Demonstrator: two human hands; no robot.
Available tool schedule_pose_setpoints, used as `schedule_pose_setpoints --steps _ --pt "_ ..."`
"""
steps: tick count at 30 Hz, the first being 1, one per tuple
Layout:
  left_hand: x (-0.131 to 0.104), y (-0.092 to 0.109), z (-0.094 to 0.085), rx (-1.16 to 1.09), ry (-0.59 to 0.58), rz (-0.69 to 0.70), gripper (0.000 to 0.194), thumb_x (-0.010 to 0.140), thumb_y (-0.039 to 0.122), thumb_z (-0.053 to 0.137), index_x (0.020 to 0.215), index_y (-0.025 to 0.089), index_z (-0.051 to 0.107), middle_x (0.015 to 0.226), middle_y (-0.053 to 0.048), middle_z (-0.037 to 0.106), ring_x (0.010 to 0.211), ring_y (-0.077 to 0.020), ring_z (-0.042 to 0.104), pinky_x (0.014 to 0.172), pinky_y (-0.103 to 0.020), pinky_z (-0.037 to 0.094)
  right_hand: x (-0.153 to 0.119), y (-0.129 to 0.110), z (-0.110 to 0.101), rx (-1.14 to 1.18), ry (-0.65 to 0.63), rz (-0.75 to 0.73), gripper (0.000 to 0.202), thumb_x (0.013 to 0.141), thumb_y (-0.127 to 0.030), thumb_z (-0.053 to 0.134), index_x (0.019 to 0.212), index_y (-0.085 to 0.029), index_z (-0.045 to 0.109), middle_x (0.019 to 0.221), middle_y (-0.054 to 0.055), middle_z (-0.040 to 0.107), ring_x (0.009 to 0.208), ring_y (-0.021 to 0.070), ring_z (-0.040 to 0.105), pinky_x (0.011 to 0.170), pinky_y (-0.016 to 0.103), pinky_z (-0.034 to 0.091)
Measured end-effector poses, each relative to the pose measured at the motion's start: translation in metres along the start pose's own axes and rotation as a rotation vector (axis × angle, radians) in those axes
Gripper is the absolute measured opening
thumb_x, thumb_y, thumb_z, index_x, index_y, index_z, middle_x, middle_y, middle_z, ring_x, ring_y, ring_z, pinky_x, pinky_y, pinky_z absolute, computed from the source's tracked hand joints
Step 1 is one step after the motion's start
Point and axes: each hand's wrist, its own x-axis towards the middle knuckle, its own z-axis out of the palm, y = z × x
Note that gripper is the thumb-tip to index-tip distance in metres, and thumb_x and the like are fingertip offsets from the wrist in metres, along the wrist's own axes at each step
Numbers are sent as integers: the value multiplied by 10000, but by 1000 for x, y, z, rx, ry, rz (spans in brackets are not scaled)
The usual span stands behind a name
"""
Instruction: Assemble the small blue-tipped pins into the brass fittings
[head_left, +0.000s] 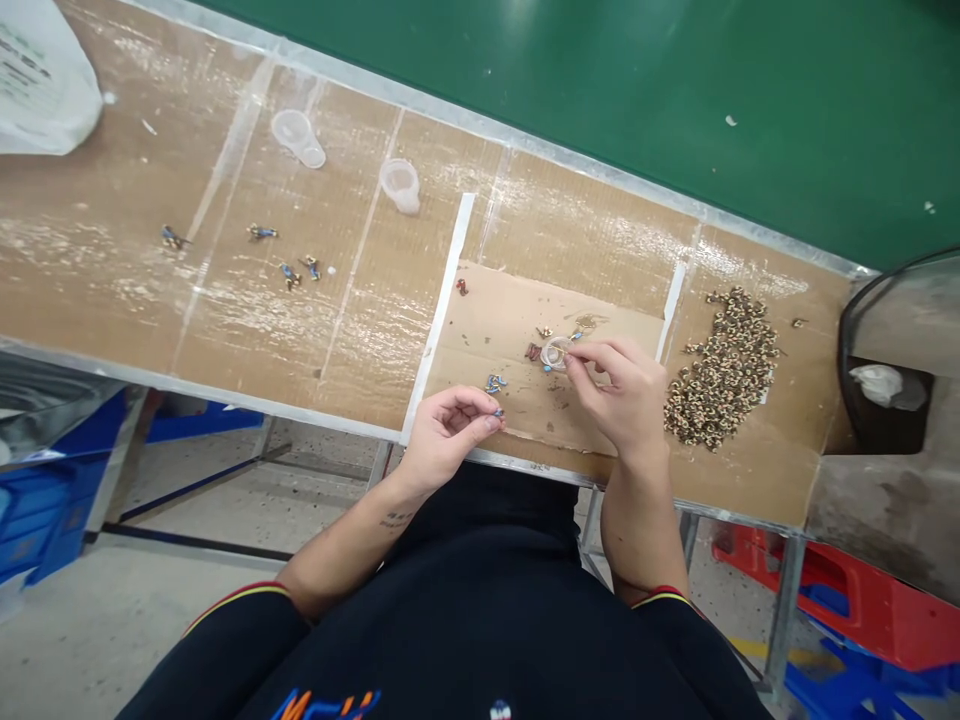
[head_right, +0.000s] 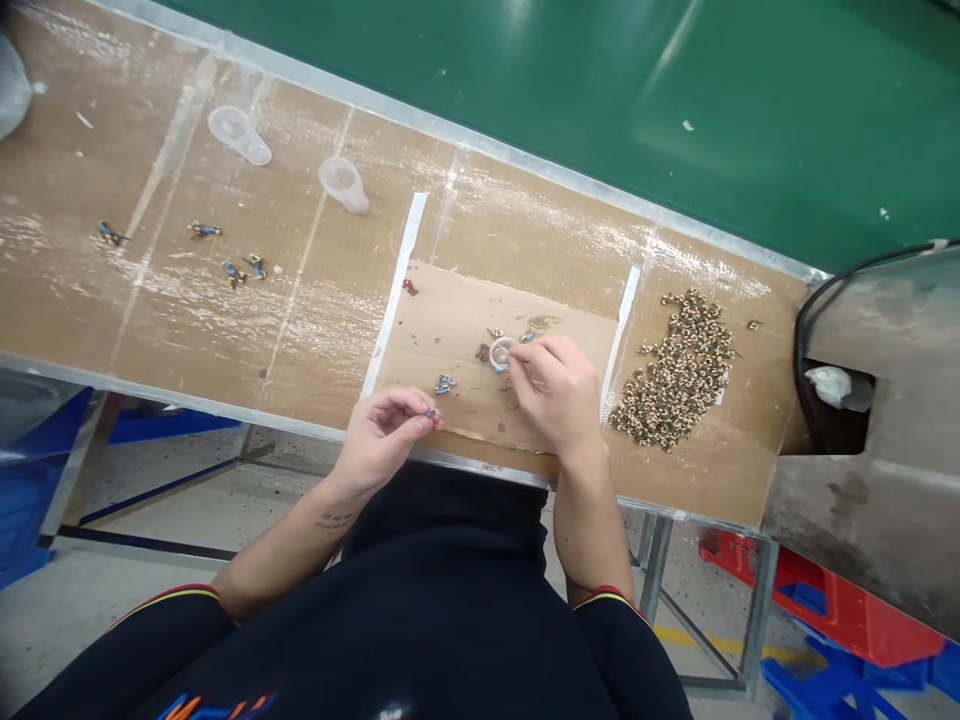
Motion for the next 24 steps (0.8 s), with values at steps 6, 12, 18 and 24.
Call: schedule_pose_setpoints --steps 6,12,18,24 --pt "0 2 -4 -60 31 -10 268 728 365 931 777 185 739 776 -27 769 692 -127 740 679 -218 630 -10 7 -10 75 26 64 114 932 -174 658 895 -232 750 809 11 765 622 134 643 585 277 514" --pt "0 4 -8 -90 7 13 234 758 331 916 792 188 735 771 -22 776 691 -118 747 684 -201 632 -26 17 -15 71 -12 65 110 907 -208 715 997 -239 770 859 22 752 628 131 633 551 263 497" --pt "1 5 -7 -62 3 32 245 758 341 913 780 181 728 760 -23 761 671 -118 734 675 -210 627 -21 21 -8 33 -34 1 69 928 -286 739 962 -286 799 842 20 752 721 164 704 639 290 572" --pt "-1 6 -9 -42 37 10 288 722 377 930 763 179 725 742 -24 752 649 -122 723 659 -221 625 -12 14 -6 40 -5 -18 81 932 -259 713 907 -279 787 812 13 754 713 168 705 639 306 577"
